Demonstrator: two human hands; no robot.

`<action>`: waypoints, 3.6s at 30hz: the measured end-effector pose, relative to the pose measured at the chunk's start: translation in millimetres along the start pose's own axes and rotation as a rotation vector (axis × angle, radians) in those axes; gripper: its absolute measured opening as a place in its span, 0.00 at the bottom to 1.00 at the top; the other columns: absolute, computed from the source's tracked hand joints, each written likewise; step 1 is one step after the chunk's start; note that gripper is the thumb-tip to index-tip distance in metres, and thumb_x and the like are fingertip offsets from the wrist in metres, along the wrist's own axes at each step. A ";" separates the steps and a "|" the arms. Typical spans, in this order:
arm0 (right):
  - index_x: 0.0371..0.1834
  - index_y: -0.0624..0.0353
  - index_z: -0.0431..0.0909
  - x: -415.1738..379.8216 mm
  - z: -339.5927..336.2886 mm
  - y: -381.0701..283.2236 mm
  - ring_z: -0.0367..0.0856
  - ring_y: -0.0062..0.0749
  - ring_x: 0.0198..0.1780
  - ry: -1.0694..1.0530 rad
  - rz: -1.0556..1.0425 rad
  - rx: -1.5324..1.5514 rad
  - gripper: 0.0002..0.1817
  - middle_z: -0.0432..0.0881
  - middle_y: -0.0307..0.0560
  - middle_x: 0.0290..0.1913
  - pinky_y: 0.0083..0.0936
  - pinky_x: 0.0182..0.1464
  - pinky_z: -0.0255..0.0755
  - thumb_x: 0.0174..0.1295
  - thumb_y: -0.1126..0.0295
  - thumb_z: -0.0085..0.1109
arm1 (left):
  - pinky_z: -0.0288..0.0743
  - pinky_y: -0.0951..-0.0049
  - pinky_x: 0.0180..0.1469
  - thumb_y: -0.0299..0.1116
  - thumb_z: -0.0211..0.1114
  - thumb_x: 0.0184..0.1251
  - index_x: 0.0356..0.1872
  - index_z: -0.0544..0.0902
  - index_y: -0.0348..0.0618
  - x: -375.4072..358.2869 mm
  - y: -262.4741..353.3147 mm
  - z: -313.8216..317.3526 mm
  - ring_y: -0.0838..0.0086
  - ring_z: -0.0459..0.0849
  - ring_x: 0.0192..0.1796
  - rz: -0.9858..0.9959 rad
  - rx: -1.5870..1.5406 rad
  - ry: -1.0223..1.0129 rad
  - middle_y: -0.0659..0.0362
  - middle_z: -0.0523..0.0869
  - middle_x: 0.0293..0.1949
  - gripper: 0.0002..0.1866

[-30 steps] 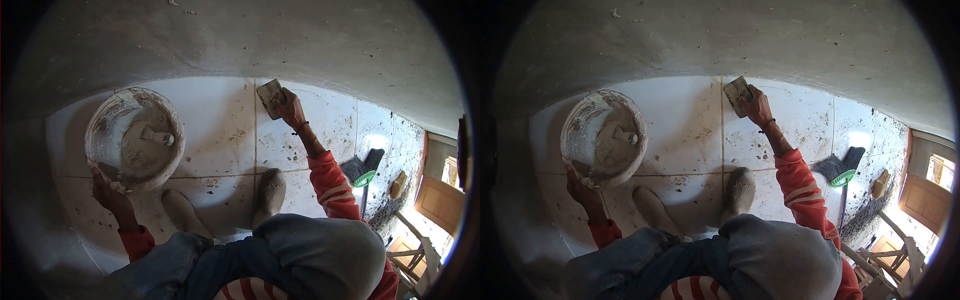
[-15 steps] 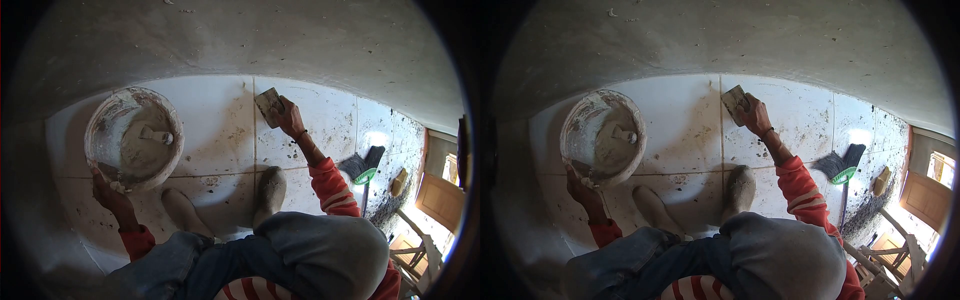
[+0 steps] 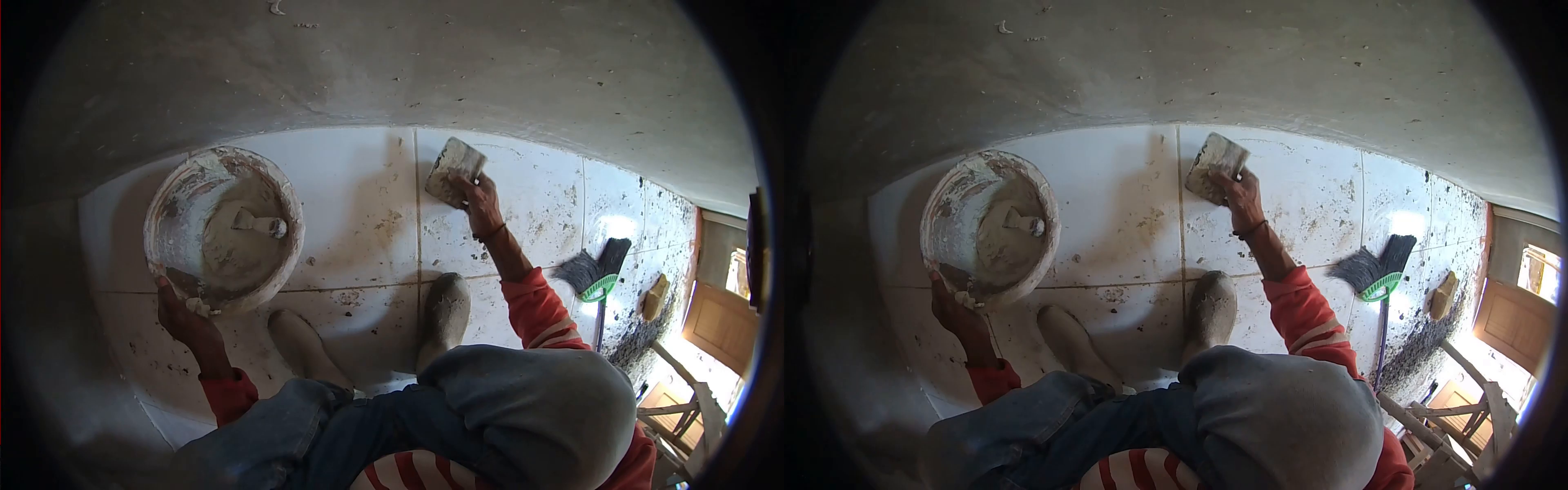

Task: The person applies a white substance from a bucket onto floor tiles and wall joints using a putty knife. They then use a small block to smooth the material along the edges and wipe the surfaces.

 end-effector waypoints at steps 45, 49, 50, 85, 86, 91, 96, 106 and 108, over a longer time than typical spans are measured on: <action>0.56 0.63 0.80 23.5 91.9 80.0 0.88 0.43 0.42 0.249 -0.054 0.429 0.19 0.84 0.56 0.42 0.34 0.41 0.87 0.61 0.74 0.67 | 0.67 0.60 0.74 0.51 0.52 0.83 0.75 0.69 0.30 0.8 -0.4 3.1 0.60 0.73 0.73 0.042 0.016 -0.112 0.48 0.71 0.74 0.34; 0.53 0.69 0.80 28.2 95.3 57.4 0.88 0.38 0.45 0.242 0.119 0.435 0.18 0.84 0.52 0.44 0.34 0.42 0.88 0.71 0.63 0.57 | 0.66 0.59 0.75 0.51 0.51 0.84 0.76 0.68 0.30 -1.9 3.2 7.3 0.59 0.71 0.74 0.046 -0.006 -0.134 0.48 0.70 0.75 0.34; 0.53 0.69 0.80 31.5 95.8 57.3 0.88 0.38 0.45 0.242 0.121 0.435 0.18 0.84 0.52 0.44 0.34 0.42 0.88 0.71 0.63 0.57 | 0.65 0.59 0.76 0.51 0.51 0.84 0.76 0.68 0.30 -1.6 2.4 7.3 0.59 0.71 0.74 0.041 -0.018 -0.140 0.48 0.70 0.75 0.34; 0.45 0.60 0.76 -9.9 27.0 -91.1 0.84 0.64 0.35 0.214 -0.448 -1.034 0.08 0.85 0.62 0.32 0.47 0.35 0.77 0.65 0.71 0.61 | 0.75 0.66 0.64 0.55 0.57 0.81 0.72 0.74 0.33 3.9 -1.7 -1.4 0.67 0.79 0.65 0.053 0.054 -0.046 0.51 0.76 0.69 0.35; 0.45 0.60 0.76 -5.0 28.2 -95.2 0.84 0.64 0.35 0.202 -0.459 -1.049 0.08 0.85 0.62 0.32 0.47 0.35 0.77 0.65 0.71 0.61 | 0.75 0.67 0.63 0.54 0.57 0.80 0.72 0.74 0.33 10.3 -9.0 -7.1 0.67 0.79 0.64 0.017 0.037 -0.046 0.51 0.78 0.67 0.34; 0.52 0.54 0.77 21.1 50.8 -106.5 0.86 0.62 0.36 0.036 -0.610 -1.316 0.13 0.88 0.57 0.37 0.52 0.38 0.79 0.66 0.78 0.53 | 0.78 0.69 0.57 0.53 0.59 0.80 0.71 0.74 0.31 2.1 -0.3 -1.8 0.70 0.83 0.56 -0.036 0.028 -0.016 0.55 0.82 0.61 0.34; 0.59 0.52 0.77 38.5 63.2 -96.5 0.87 0.59 0.39 -0.029 -0.697 -1.380 0.22 0.89 0.54 0.40 0.51 0.39 0.80 0.63 0.83 0.52 | 0.76 0.75 0.51 0.54 0.57 0.81 0.72 0.77 0.39 3.9 -11.3 -9.9 0.75 0.82 0.53 -0.060 0.070 -0.003 0.59 0.82 0.60 0.31; 0.55 0.52 0.77 39.8 73.8 -93.9 0.88 0.56 0.41 -0.160 -0.672 -1.513 0.17 0.88 0.56 0.44 0.49 0.44 0.79 0.66 0.81 0.50 | 0.77 0.72 0.59 0.55 0.55 0.82 0.73 0.75 0.37 3.6 -4.3 -4.5 0.73 0.81 0.60 -0.011 0.063 -0.025 0.57 0.80 0.65 0.33; 0.54 0.53 0.77 41.9 74.4 -97.9 0.88 0.56 0.40 -0.102 -0.753 -1.482 0.16 0.88 0.55 0.43 0.48 0.45 0.79 0.66 0.81 0.50 | 0.74 0.69 0.65 0.55 0.55 0.82 0.73 0.74 0.35 5.7 -11.8 -6.8 0.69 0.79 0.64 -0.076 0.043 -0.031 0.56 0.78 0.67 0.34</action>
Point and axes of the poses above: each hand's wrist, its own x-axis towards the middle knuckle, its own z-axis out of the palm, y = z × x, the point moved 8 cm from there along x, towards the middle knuckle
